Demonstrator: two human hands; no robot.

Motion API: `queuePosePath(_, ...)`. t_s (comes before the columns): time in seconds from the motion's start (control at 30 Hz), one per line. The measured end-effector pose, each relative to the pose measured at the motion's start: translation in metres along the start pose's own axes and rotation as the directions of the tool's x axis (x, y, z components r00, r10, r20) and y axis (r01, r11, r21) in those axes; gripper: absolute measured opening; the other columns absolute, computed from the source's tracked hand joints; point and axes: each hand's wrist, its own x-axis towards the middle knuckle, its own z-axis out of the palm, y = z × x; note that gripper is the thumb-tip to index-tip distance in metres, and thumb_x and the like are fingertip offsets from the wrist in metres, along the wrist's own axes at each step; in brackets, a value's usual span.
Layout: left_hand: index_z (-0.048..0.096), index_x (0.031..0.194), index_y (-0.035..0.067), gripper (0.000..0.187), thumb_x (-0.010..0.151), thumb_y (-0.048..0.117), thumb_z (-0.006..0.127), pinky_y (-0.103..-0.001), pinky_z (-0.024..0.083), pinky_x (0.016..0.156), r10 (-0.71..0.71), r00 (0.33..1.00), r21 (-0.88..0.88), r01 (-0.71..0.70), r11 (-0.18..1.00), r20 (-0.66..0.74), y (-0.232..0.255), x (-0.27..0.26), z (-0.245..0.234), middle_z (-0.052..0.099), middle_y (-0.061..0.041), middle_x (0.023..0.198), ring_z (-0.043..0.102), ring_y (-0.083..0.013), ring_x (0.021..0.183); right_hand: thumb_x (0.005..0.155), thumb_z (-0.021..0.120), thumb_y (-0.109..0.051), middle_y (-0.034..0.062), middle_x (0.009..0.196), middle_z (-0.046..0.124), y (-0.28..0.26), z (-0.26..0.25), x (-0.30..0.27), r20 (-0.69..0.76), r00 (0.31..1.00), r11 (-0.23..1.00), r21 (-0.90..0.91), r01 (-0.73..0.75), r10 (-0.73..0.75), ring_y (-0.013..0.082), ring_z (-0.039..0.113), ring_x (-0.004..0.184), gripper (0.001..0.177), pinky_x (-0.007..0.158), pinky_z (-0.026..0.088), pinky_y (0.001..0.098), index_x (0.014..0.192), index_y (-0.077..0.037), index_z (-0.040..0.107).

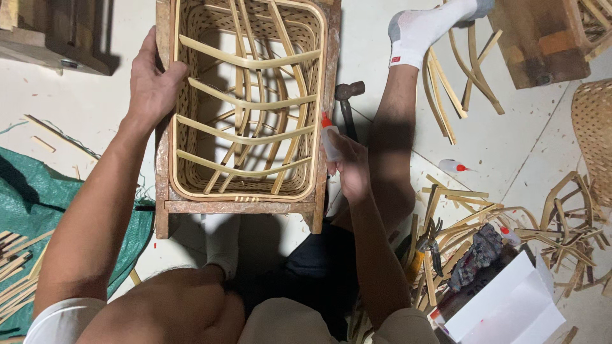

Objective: The person is weaving a basket using thin wooden strips. They use a hammer to secure the strips and apply glue to reinforce the structure.

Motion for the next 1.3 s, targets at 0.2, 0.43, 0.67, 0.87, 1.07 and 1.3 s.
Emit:
queuePosePath(0.2,0.033,0.164,-0.004,0.075,0.093,0.001,0.054,-0.034,0.060,0.096,0.063,0.998,-0.035,-0.062,0.997,0.015,0.001,0.000,-0.001,0.070,-0.019,0.128,0.071,-0.0203,0.104,0.098,0.069,-0.036,0.0041,0.067,0.061,-0.007,0.008,-0.014,-0.026,0.999,1.000,0.010,-0.025,0.025,0.0090,0.049,0.050,0.038,0.045,0.036,0.0249,0.091,0.002,0.072)
queuePosePath(0.43,0.031,0.165,-0.004,0.075,0.093,0.000,0.052,-0.038,0.063,0.089,0.039,0.999,0.025,-0.040,0.999,0.008,0.001,-0.001,-0.001,0.070,-0.023,0.124,0.072,-0.0219,0.097,0.100,0.063,-0.032,0.0035,0.064,0.058,-0.009,0.013,-0.061,-0.035,0.994,0.994,-0.026,-0.105,0.104,0.0099,0.051,0.054,0.037,0.053,0.039,0.0245,0.090,0.003,0.069)
queuePosePath(0.67,0.024,0.164,-0.007,0.080,0.089,-0.003,0.050,-0.041,0.060,0.092,0.040,0.999,0.028,-0.040,0.999,0.007,-0.001,0.001,-0.002,0.066,-0.026,0.129,0.074,-0.0261,0.102,0.100,0.062,-0.033,0.0032,0.061,0.057,-0.008,0.015,-0.056,-0.034,0.995,0.995,-0.019,-0.095,0.094,0.0100,0.049,0.051,0.038,0.051,0.037,0.0247,0.087,0.003,0.069)
queuePosePath(0.87,0.035,0.162,-0.008,0.072,0.092,-0.003,0.052,-0.040,0.060,0.104,0.171,0.985,0.000,-0.171,0.985,0.020,-0.008,0.000,-0.003,0.071,-0.026,0.129,0.073,-0.0275,0.111,0.097,0.062,-0.039,0.0040,0.063,0.059,-0.008,0.017,-0.081,-0.079,0.990,0.983,-0.135,-0.124,0.114,0.0111,0.052,0.053,0.043,0.052,0.039,0.0255,0.088,0.003,0.069)
queuePosePath(1.07,0.055,0.139,-0.011,0.047,0.094,0.003,0.057,-0.038,0.061,0.092,0.111,0.994,0.012,-0.111,0.994,-0.012,-0.012,0.001,-0.006,0.073,-0.020,0.115,0.073,-0.0233,0.097,0.092,0.060,-0.041,0.0045,0.066,0.060,-0.012,0.019,-0.121,-0.120,0.980,0.975,-0.139,-0.175,0.159,0.0129,0.054,0.056,0.046,0.054,0.043,0.0266,0.090,0.004,0.069)
queuePosePath(1.3,0.058,0.129,-0.014,0.038,0.094,0.000,0.054,-0.039,0.059,0.096,0.203,0.979,0.004,-0.203,0.979,-0.007,-0.018,0.002,-0.008,0.074,-0.021,0.118,0.072,-0.0255,0.101,0.094,0.056,-0.040,0.0037,0.061,0.057,-0.016,0.024,-0.118,-0.108,0.977,0.956,-0.212,-0.202,0.182,0.0117,0.051,0.052,0.045,0.050,0.038,0.0256,0.088,0.002,0.070)
